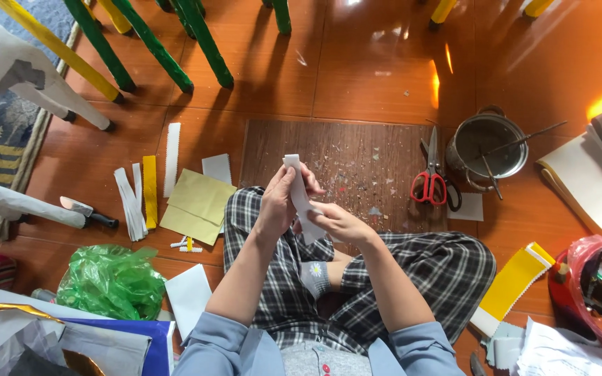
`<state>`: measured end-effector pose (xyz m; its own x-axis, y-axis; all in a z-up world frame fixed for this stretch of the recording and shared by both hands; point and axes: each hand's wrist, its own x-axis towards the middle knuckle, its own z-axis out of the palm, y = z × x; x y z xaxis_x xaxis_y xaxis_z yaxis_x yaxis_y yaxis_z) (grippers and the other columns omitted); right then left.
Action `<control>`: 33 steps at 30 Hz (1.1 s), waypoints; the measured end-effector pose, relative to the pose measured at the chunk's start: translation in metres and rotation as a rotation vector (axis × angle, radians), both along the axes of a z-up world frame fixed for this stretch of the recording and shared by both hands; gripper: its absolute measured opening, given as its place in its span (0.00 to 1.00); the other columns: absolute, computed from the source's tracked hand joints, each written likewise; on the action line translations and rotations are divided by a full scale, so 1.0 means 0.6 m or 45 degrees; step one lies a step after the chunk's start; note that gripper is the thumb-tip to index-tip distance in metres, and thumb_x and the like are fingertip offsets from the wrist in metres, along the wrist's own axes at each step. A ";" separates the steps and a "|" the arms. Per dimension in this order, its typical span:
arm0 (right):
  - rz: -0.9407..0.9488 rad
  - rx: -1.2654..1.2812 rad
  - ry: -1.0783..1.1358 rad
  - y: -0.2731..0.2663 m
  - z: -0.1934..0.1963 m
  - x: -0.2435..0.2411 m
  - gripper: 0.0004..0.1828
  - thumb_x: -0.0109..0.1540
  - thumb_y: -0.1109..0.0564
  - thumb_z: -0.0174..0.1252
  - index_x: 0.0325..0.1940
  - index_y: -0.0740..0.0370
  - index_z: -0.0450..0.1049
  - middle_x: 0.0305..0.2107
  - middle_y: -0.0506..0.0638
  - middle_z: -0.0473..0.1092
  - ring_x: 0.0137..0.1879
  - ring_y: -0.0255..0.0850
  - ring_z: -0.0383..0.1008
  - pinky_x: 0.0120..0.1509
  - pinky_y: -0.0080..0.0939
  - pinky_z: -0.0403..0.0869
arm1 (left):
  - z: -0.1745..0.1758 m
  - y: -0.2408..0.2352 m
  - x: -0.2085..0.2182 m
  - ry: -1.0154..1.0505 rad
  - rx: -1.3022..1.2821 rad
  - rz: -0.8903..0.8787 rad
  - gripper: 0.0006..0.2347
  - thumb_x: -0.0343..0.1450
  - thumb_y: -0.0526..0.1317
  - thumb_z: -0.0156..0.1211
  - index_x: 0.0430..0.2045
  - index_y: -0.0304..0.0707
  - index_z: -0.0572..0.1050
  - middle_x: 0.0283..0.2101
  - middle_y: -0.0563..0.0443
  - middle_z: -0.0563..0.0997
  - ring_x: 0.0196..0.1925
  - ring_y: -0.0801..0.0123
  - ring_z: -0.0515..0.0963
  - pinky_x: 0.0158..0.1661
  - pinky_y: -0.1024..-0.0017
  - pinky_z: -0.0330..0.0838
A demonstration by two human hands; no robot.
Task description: Cutting paper strips with scissors and folding paper for a craft project
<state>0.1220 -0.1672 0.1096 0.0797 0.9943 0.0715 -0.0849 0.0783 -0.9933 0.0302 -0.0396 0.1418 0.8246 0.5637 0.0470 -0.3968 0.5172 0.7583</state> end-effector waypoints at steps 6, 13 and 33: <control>0.087 -0.018 0.197 -0.004 0.000 0.010 0.25 0.69 0.47 0.40 0.62 0.61 0.70 0.45 0.58 0.74 0.47 0.39 0.67 0.48 0.50 0.73 | 0.009 0.020 -0.003 -0.119 -0.164 -0.100 0.12 0.78 0.43 0.41 0.38 0.30 0.64 0.26 0.39 0.68 0.31 0.52 0.76 0.40 0.57 0.76; 0.103 -0.049 0.353 0.007 -0.037 0.015 0.23 0.65 0.54 0.52 0.65 0.62 0.66 0.43 0.52 0.73 0.44 0.37 0.69 0.45 0.44 0.76 | 0.030 0.012 -0.001 -0.059 -0.080 -0.054 0.11 0.78 0.43 0.43 0.40 0.31 0.66 0.24 0.40 0.69 0.30 0.53 0.78 0.38 0.63 0.75; -0.946 0.522 -0.724 -0.024 0.077 0.012 0.20 0.60 0.65 0.59 0.57 0.60 0.73 0.46 0.53 0.71 0.52 0.47 0.73 0.56 0.45 0.73 | 0.064 -0.059 -0.017 0.474 0.871 -0.253 0.10 0.78 0.40 0.42 0.43 0.34 0.71 0.16 0.50 0.70 0.16 0.69 0.73 0.21 0.73 0.71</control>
